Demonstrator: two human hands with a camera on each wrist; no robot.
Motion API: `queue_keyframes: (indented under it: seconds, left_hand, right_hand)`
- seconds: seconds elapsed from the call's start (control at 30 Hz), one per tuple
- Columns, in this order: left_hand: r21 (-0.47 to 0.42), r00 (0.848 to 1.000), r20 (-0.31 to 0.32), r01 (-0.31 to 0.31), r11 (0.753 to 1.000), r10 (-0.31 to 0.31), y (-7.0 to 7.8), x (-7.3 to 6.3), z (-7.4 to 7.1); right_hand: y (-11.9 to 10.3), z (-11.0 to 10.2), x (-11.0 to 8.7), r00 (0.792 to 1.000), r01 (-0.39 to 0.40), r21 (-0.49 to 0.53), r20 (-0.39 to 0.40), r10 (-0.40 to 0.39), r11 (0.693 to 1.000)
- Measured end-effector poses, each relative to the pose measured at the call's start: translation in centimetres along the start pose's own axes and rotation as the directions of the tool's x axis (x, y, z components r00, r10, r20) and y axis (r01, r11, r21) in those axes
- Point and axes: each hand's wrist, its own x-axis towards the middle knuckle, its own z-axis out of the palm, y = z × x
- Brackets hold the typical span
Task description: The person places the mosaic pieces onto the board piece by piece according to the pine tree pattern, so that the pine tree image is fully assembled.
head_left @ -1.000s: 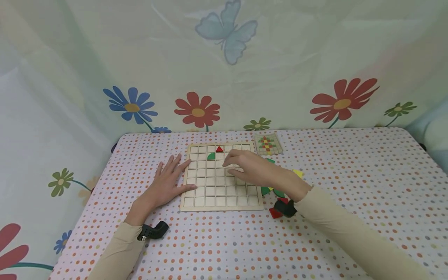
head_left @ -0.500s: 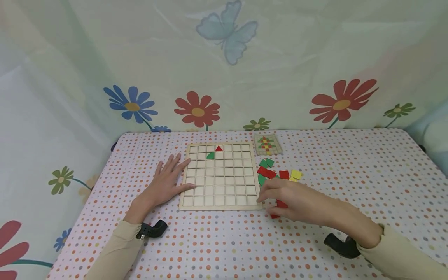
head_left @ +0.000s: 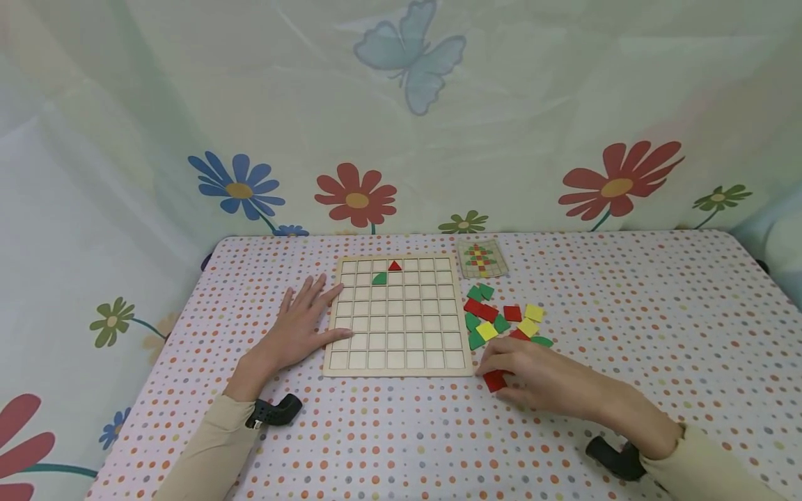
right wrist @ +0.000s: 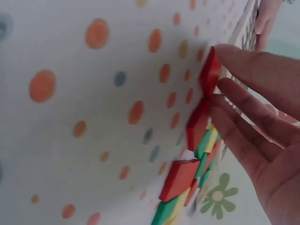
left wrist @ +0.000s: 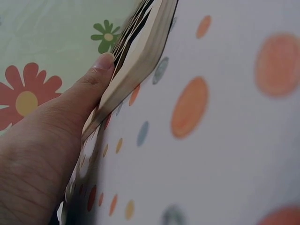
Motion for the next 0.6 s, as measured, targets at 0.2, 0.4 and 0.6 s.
queue_keyframes:
  seconds: [0.2,0.4,0.6]
  left_hand:
    - [0.002,1.000,0.001,0.005,1.000,-0.005,0.1,0.0,-0.1]
    - [-0.005,1.000,0.001,0.003,1.000,-0.003,0.2,0.0,-0.2]
    - [-0.009,1.000,0.009,0.007,1.000,-0.006,0.2,0.0,-0.2]
  right_hand:
    - [0.5,0.1,1.0,1.000,-0.002,0.037,-0.002,0.002,0.999]
    - [0.1,-0.7,2.7,0.994,-0.092,0.103,0.074,0.084,0.990]
    - [-0.2,-0.9,3.3,0.988,-0.106,0.095,0.119,0.094,0.990]
